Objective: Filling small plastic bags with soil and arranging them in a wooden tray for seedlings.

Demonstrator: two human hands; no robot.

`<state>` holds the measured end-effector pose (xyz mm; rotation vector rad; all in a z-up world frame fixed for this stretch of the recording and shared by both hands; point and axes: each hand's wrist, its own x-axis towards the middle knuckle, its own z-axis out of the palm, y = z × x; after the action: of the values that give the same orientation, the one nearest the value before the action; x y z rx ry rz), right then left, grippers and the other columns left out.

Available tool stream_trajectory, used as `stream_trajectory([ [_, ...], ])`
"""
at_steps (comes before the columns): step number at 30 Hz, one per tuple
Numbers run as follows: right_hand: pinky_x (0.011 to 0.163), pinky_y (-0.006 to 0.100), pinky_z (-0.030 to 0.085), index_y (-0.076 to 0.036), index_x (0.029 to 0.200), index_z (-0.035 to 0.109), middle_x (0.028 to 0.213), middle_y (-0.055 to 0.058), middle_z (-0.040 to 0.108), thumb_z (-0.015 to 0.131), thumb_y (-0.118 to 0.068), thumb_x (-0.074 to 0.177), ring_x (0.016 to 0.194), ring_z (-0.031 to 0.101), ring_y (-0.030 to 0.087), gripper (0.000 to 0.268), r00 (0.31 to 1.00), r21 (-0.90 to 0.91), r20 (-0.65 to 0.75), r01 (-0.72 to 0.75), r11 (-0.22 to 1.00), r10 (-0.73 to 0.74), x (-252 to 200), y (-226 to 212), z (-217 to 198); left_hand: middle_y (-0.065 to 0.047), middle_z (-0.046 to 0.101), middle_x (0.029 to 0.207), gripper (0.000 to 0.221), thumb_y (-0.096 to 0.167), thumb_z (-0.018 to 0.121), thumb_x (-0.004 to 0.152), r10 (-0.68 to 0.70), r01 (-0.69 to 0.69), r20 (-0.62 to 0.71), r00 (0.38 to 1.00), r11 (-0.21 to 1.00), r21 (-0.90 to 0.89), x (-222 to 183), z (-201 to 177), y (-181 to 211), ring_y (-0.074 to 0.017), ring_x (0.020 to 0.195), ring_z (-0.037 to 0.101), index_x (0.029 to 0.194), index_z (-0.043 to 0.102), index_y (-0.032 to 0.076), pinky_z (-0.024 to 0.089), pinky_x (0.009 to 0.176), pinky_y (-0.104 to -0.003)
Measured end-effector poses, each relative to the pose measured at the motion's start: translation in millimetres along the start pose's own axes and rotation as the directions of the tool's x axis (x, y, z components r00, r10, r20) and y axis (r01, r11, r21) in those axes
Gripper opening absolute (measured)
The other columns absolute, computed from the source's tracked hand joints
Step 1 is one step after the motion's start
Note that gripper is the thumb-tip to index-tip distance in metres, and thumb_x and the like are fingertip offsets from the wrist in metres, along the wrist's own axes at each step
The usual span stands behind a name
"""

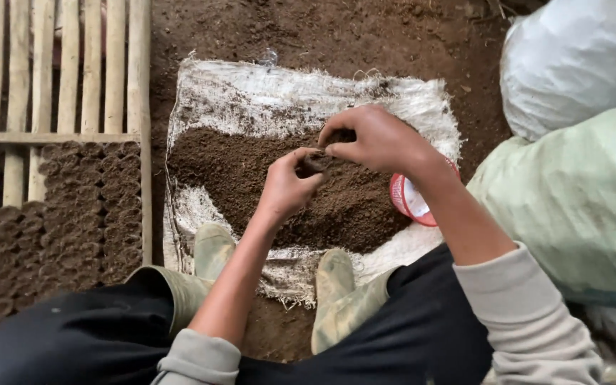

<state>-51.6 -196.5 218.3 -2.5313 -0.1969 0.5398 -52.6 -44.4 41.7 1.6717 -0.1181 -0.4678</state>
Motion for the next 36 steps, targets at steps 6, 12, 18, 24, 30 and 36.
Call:
stream_trajectory([
  [6,0.086,0.043,0.059,-0.005,0.112,0.076,0.104,0.018,0.074,0.067,-0.006,0.094,0.096,0.071,0.034,0.020,1.000,-0.053,-0.029,-0.003,0.999,0.002,-1,-7,1,-0.018,0.073,0.084,0.039,0.001,0.070,0.079,0.060,-0.066,0.076,0.995,0.995,0.079,5,0,5,-0.0201,0.050,0.069,0.118,0.070,0.005,0.061,0.039,-0.030],
  [12,0.086,0.041,0.061,-0.004,0.115,0.074,0.105,0.019,0.074,0.066,-0.005,0.094,0.096,0.073,0.034,0.022,1.000,-0.048,-0.018,-0.017,0.999,0.016,5,-8,7,-0.018,0.070,0.077,0.031,0.005,0.066,0.089,0.055,-0.057,0.091,0.994,0.998,0.023,1,-3,13,-0.0176,0.052,0.068,0.119,0.066,-0.004,0.060,0.042,-0.030],
  [18,0.085,0.041,0.059,-0.004,0.117,0.073,0.105,0.019,0.074,0.065,-0.004,0.095,0.092,0.072,0.031,0.023,0.999,-0.034,-0.005,-0.048,0.998,0.048,14,-8,9,-0.010,0.065,0.056,0.012,0.014,0.070,0.086,0.077,-0.077,0.009,0.997,0.997,0.031,16,4,1,-0.0153,0.038,0.062,0.095,0.070,0.006,0.053,0.035,-0.027],
  [24,0.089,0.043,0.059,-0.001,0.116,0.072,0.108,0.020,0.073,0.066,-0.005,0.094,0.100,0.072,0.033,0.023,0.997,-0.030,-0.055,0.052,0.998,-0.053,20,12,8,-0.013,0.065,0.054,0.013,0.005,0.069,0.082,0.087,-0.087,0.024,0.996,0.996,-0.006,23,3,21,-0.0156,0.037,0.060,0.094,0.070,0.003,0.050,0.036,-0.027],
  [30,0.099,0.048,0.053,0.000,0.121,0.068,0.114,0.024,0.070,0.058,-0.010,0.101,0.109,0.068,0.036,0.025,0.968,0.042,-0.175,0.192,0.980,-0.182,9,40,-1,-0.013,0.064,0.054,0.033,0.001,0.068,0.080,0.059,-0.057,0.067,0.996,0.998,-0.024,31,7,20,-0.0151,0.038,0.059,0.113,0.070,0.000,0.051,0.036,-0.028],
  [36,0.106,0.050,0.044,-0.006,0.129,0.067,0.125,0.025,0.065,0.054,-0.007,0.101,0.124,0.059,0.039,0.032,0.902,-0.195,-0.267,0.295,0.935,-0.340,1,62,2,-0.017,0.069,0.064,0.034,0.001,0.070,0.079,0.101,-0.100,0.036,0.994,0.995,-0.031,41,9,15,-0.0170,0.040,0.062,0.112,0.071,-0.001,0.054,0.040,-0.031],
])
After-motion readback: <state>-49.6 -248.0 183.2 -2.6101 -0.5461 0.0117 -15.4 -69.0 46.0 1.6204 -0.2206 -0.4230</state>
